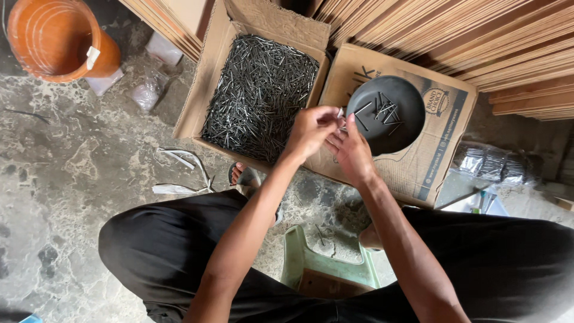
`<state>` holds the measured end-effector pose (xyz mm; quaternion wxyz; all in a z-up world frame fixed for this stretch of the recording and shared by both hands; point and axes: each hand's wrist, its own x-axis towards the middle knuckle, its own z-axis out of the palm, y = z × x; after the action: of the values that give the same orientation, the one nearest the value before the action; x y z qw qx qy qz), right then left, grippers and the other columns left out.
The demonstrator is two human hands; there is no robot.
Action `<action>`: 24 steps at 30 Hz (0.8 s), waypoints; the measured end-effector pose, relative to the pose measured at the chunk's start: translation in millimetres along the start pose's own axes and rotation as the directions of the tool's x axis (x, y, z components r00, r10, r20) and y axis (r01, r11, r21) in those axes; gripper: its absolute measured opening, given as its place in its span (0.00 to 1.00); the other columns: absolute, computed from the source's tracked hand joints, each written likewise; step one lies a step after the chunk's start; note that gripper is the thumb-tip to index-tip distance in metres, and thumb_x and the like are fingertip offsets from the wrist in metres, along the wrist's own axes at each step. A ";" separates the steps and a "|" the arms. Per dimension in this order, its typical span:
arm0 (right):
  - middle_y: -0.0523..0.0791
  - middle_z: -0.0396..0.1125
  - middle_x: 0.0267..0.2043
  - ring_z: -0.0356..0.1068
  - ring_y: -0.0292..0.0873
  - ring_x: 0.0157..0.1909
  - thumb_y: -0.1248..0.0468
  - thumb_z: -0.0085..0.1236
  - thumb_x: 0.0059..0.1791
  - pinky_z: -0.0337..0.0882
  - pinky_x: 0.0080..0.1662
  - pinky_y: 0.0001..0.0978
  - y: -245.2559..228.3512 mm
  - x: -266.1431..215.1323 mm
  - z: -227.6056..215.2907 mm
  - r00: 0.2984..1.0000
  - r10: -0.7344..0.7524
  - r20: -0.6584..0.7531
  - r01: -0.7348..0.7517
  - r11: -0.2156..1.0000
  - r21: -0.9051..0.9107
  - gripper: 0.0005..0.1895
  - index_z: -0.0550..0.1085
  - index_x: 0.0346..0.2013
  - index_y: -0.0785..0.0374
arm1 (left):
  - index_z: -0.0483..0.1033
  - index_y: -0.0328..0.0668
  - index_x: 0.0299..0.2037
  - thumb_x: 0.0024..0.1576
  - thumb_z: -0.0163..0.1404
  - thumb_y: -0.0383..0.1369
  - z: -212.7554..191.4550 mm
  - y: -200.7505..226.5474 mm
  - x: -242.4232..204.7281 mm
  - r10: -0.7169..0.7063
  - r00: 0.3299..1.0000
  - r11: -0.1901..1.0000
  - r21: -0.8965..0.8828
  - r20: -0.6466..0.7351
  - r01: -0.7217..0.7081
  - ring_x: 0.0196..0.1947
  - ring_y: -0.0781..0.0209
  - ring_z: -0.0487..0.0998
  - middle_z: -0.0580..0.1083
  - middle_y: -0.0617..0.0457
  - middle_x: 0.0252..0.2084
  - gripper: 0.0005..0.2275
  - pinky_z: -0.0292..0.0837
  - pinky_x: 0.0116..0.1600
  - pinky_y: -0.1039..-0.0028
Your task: The person sits on a small stool and transfers nails from a cardboard box into a black bowl using their hands. They repeatedly scoop nails from the box and place them into the bowl, which rests on another cardboard box.
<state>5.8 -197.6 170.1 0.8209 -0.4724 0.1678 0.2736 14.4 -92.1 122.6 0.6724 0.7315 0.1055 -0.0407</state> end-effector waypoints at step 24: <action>0.57 0.64 0.40 0.70 0.49 0.48 0.79 0.46 0.44 0.72 0.55 0.38 -0.2 50.9 -110.9 0.940 -0.273 -0.205 0.221 0.945 -0.242 0.16 0.61 0.46 0.81 | 0.65 0.32 0.51 0.55 0.39 0.24 -90.4 -247.8 -7.1 -0.363 0.924 0.741 0.564 -0.119 0.364 0.48 0.39 0.69 0.65 0.35 0.49 0.14 0.71 0.49 0.56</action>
<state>44.4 -279.1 87.8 0.7668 -0.6052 0.1726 0.1263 -51.7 15.0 -109.2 0.3984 0.8652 0.2293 -0.2004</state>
